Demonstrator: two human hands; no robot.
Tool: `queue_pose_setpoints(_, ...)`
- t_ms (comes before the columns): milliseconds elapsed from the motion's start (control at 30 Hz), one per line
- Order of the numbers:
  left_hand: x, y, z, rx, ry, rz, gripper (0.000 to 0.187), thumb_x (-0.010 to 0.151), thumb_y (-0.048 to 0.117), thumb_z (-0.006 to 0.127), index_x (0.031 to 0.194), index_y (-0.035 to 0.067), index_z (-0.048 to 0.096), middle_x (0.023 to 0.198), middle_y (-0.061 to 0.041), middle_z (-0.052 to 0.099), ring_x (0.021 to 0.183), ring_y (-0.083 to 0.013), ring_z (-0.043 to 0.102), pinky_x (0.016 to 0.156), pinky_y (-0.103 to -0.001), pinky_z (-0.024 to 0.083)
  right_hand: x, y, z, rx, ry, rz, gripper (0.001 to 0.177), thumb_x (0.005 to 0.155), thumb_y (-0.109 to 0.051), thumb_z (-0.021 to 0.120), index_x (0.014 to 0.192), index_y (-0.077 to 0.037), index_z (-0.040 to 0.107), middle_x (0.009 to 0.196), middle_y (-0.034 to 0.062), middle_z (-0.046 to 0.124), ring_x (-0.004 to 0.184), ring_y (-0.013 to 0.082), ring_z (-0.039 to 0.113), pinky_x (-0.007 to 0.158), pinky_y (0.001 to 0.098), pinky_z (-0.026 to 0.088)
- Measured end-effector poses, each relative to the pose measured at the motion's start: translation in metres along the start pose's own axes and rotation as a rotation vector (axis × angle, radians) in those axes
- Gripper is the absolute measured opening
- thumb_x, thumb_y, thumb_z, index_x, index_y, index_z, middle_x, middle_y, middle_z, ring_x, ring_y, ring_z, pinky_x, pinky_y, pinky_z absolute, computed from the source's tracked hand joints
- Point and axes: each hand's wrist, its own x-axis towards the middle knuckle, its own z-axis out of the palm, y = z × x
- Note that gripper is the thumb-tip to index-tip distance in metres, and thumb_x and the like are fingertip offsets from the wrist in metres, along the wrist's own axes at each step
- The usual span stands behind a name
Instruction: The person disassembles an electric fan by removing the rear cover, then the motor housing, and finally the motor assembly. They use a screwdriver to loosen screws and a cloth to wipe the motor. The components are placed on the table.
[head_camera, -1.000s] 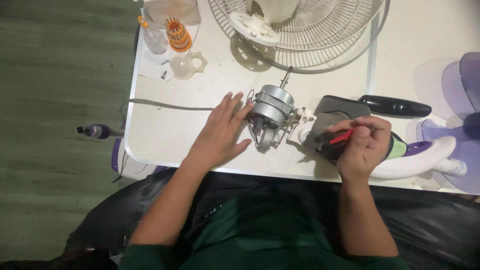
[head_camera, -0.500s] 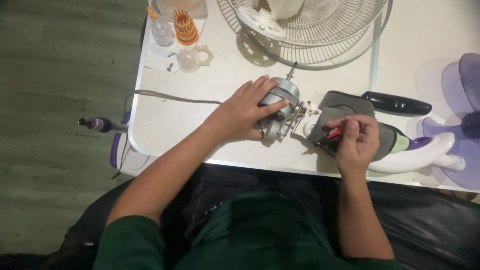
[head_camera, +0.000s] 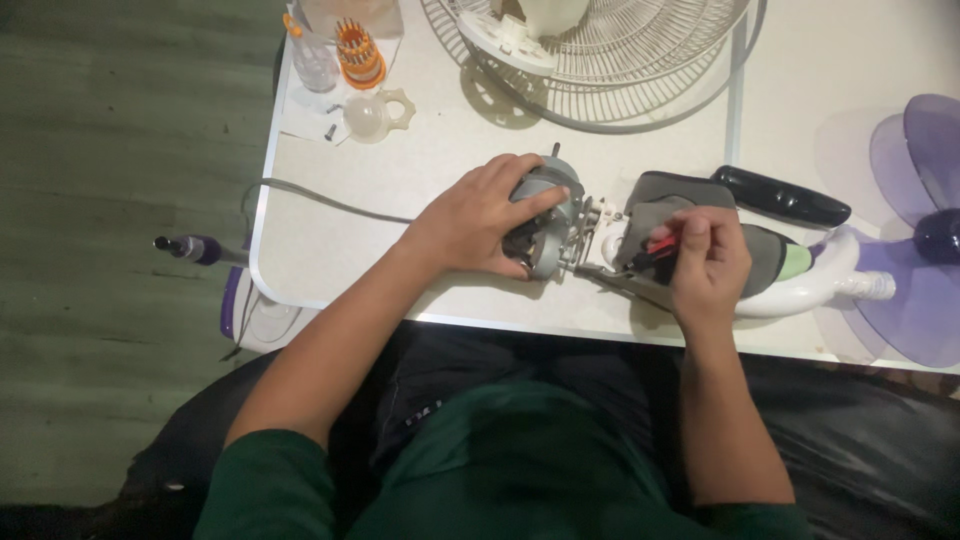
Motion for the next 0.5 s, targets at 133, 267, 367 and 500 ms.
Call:
queue_pose_setpoints(133, 0.003, 0.003, -0.003, 0.008, -0.012, -0.005, 0.103, 0.056, 0.048, 0.094, 0.145, 0.02, 0.051, 0.142, -0.025, 0.046, 0.127, -0.0449, 0.052, 0.101, -0.052, 0.049, 0.004, -0.012, 0.0, 0.054, -0.07, 0.027, 0.025, 0.116, -0.024, 0.049, 0.115, -0.001, 0.056, 0.096, 0.0062, 0.062, 0.086, 0.0133, 0.066, 0.081, 0.0274, 0.056)
queue_pose_setpoints(267, 0.004, 0.005, -0.005, 0.01, -0.011, -0.01, 0.102, 0.056, 0.049, 0.094, 0.145, 0.02, 0.051, 0.142, -0.024, 0.047, 0.127, -0.0446, 0.052, 0.102, -0.051, 0.049, 0.008, -0.032, 0.005, -0.35, -0.23, -0.116, 0.018, 0.112, -0.014, 0.051, 0.113, -0.002, 0.065, 0.093, 0.0091, 0.059, 0.077, 0.0177, 0.06, 0.071, 0.0304, 0.05)
queue_pose_setpoints(367, 0.008, 0.005, -0.008, 0.024, 0.006, 0.001, 0.101, 0.06, 0.05, 0.094, 0.145, 0.019, 0.051, 0.144, -0.024, 0.047, 0.128, -0.044, 0.052, 0.104, -0.051, 0.049, 0.008, -0.048, 0.016, -0.467, -0.318, -0.182, 0.016, 0.107, -0.011, 0.06, 0.12, -0.009, 0.069, 0.096, 0.0106, 0.057, 0.083, 0.0206, 0.061, 0.076, 0.0323, 0.051)
queue_pose_setpoints(500, 0.016, 0.005, -0.012, -0.014, 0.014, 0.003, 0.101, 0.059, 0.051, 0.094, 0.146, 0.019, 0.051, 0.143, -0.024, 0.048, 0.127, -0.0437, 0.053, 0.103, -0.05, 0.05, 0.015, -0.069, 0.029, -0.563, -0.476, -0.231, 0.052, 0.082, -0.025, 0.083, 0.129, -0.013, 0.066, 0.104, 0.0152, 0.054, 0.083, 0.0266, 0.06, 0.073, 0.0358, 0.051)
